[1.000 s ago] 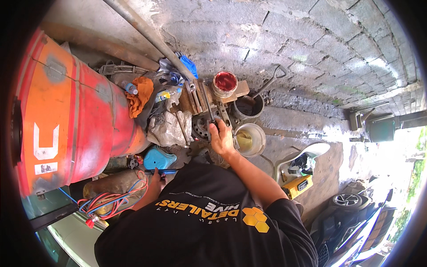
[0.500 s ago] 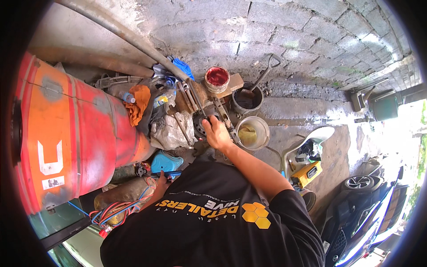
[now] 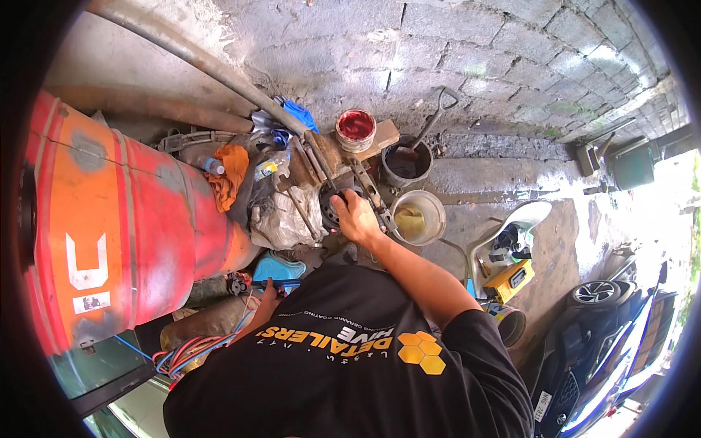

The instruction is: The person welds a metal frame using a handheld welding torch. They repeatedly position the torch, strike an arc to fuse the metal, and inspect the joint. The person also uses a hammer to tap the welded area and adjusts the metal frame's position on a makeshift workbench.

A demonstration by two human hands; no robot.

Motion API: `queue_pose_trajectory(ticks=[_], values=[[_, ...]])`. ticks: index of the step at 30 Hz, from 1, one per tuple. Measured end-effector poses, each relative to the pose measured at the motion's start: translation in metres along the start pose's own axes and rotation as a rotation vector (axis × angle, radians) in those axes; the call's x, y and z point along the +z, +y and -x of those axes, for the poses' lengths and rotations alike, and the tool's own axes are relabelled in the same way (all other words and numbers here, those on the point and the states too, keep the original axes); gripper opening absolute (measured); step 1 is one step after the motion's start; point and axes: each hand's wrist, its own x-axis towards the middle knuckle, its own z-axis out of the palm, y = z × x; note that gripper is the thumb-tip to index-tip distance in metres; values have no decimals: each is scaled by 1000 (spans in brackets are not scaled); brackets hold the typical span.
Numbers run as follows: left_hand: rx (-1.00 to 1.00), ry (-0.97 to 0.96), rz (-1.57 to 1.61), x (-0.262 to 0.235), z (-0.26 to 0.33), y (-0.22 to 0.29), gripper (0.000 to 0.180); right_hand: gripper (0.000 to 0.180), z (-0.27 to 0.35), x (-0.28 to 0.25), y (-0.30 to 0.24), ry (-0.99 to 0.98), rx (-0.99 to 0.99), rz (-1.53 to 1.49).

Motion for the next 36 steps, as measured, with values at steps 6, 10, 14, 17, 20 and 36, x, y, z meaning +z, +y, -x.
queue_pose_trajectory(ticks=[6, 10, 14, 17, 20, 36], values=[[30, -11, -34, 5, 9, 2, 41, 36, 5, -6, -15, 26, 17, -212], [10, -1, -33, 5, 10, 3, 40, 38, 3, 0, -5, -48, 56, 4], [15, 3, -35, 3, 13, 4, 40, 38, 7, -3, -23, 24, 25, -158], [9, -16, -58, -7, 3, 3, 40, 39, 8, -6, -23, 1, 10, -196], [-21, 3, -23, -5, 1, 2, 40, 42, 4, 0, -5, -53, 37, -95], [-94, 137, 61, -28, 49, -3, 38, 16, 167, -69, 78, 280, 318, -64]])
